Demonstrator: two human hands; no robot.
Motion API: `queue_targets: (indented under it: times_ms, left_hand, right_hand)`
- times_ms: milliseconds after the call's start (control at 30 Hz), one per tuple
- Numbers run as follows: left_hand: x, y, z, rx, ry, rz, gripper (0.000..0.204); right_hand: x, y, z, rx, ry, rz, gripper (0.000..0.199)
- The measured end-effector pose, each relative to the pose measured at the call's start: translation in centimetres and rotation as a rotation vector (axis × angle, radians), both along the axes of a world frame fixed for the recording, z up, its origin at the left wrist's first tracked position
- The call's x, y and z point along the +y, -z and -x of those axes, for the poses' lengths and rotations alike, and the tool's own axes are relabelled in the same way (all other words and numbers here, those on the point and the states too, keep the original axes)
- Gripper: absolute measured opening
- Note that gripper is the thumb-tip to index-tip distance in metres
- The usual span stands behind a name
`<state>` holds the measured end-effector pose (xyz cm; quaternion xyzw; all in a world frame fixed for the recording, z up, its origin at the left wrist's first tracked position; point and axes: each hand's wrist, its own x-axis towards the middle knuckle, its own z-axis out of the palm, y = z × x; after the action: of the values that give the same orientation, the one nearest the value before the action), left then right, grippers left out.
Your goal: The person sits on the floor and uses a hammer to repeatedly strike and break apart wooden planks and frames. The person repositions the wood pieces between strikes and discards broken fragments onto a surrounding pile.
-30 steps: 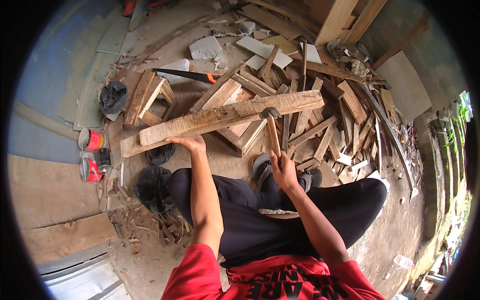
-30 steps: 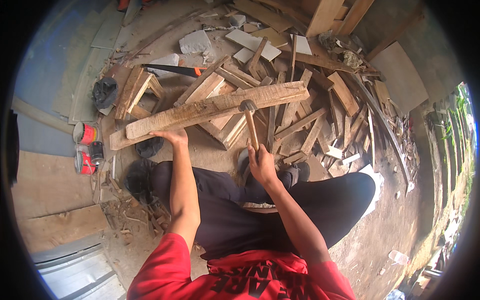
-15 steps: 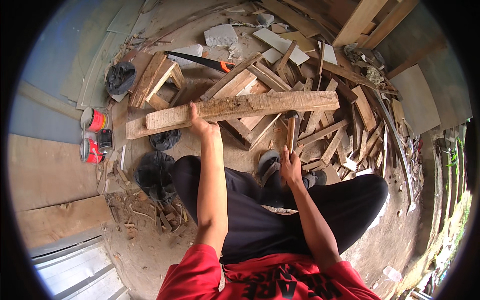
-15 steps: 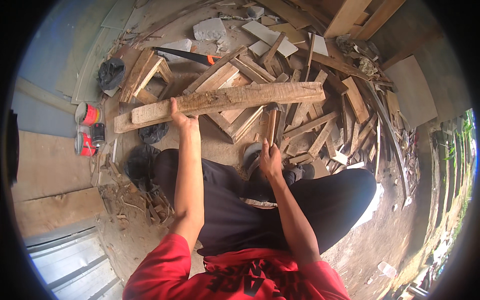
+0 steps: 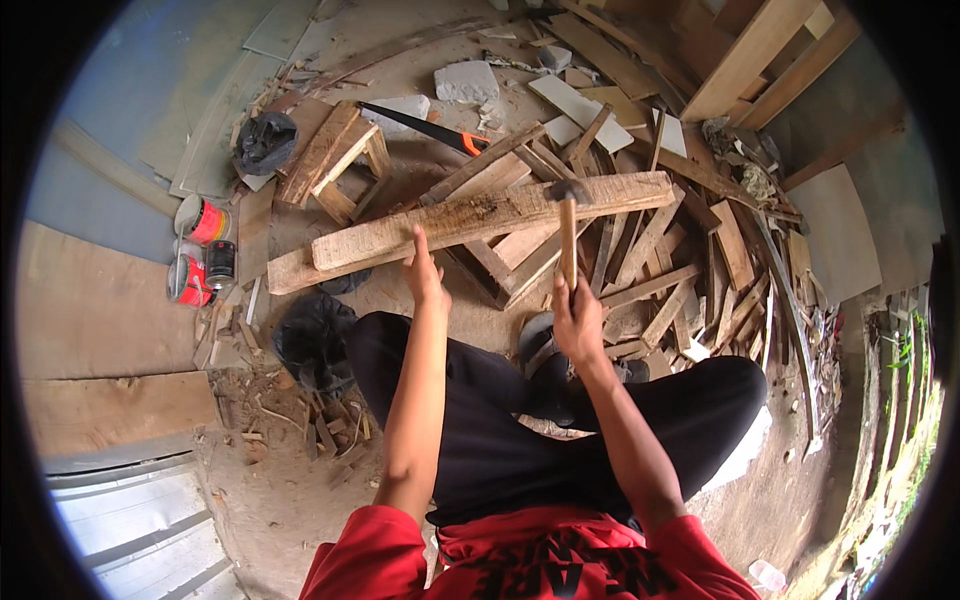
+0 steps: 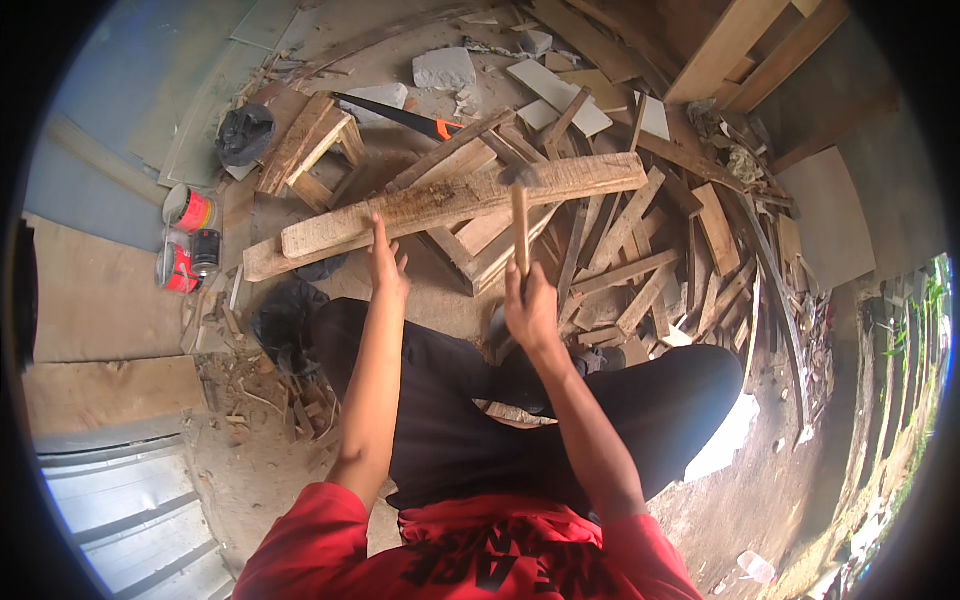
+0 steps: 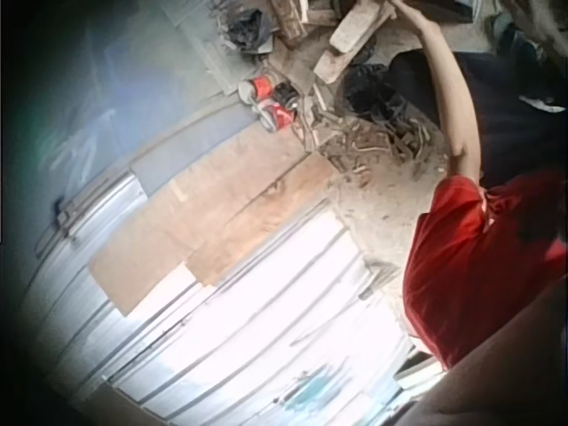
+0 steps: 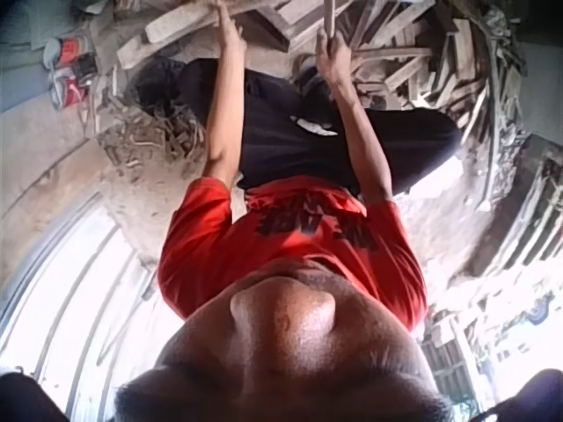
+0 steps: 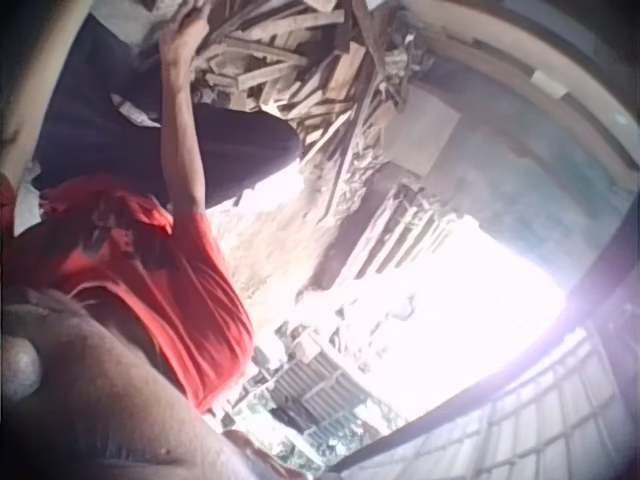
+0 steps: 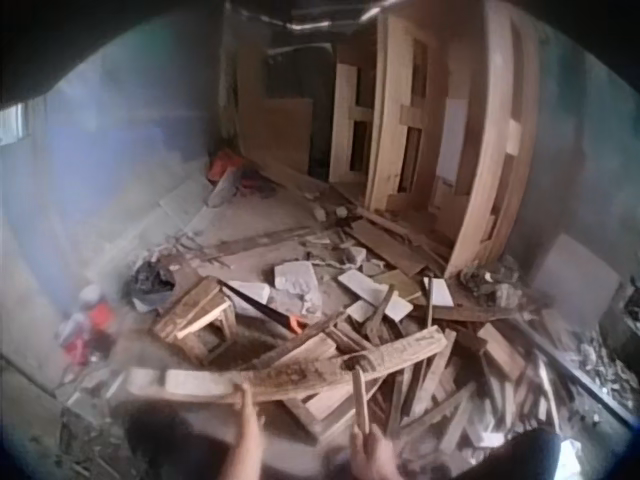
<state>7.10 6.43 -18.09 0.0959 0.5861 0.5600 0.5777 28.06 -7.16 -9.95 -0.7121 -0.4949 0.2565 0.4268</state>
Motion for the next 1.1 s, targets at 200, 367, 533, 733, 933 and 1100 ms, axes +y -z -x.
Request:
queue_targets:
  times_ms: [200,367,533,733,933,1100]
  left_hand:
    - [-3.9,-7.0,0.9,1.346,-0.313,-0.811,0.047]
    - [6.5,-8.7,0.4,1.427,0.458,-0.698,0.027]
    - [9.1,-4.9,-1.6,1.748,0.736,-0.299,0.055]
    - [8.0,-6.1,-0.7,1.708,0.850,-0.214,0.061]
    - [8.2,-3.6,-1.2,1.732,0.737,-0.352,0.053]
    - [8.0,-4.2,-1.0,1.734,0.647,-0.523,0.042]
  right_hand:
    - [0.7,-3.4,2.9,0.000,-0.116,0.093,0.041]
    - [1.2,-4.6,2.6,-0.135,-0.196,0.029,0.042]
    - [2.1,-6.3,2.1,-0.232,-0.283,0.048,0.039]
    - [0.6,-14.3,4.1,-0.034,-0.369,-0.375,0.027]
    - [-1.7,-0.5,1.6,-0.245,-0.240,0.037,0.032]
    - [-3.7,-2.4,2.9,-0.091,-0.116,0.170,0.043]
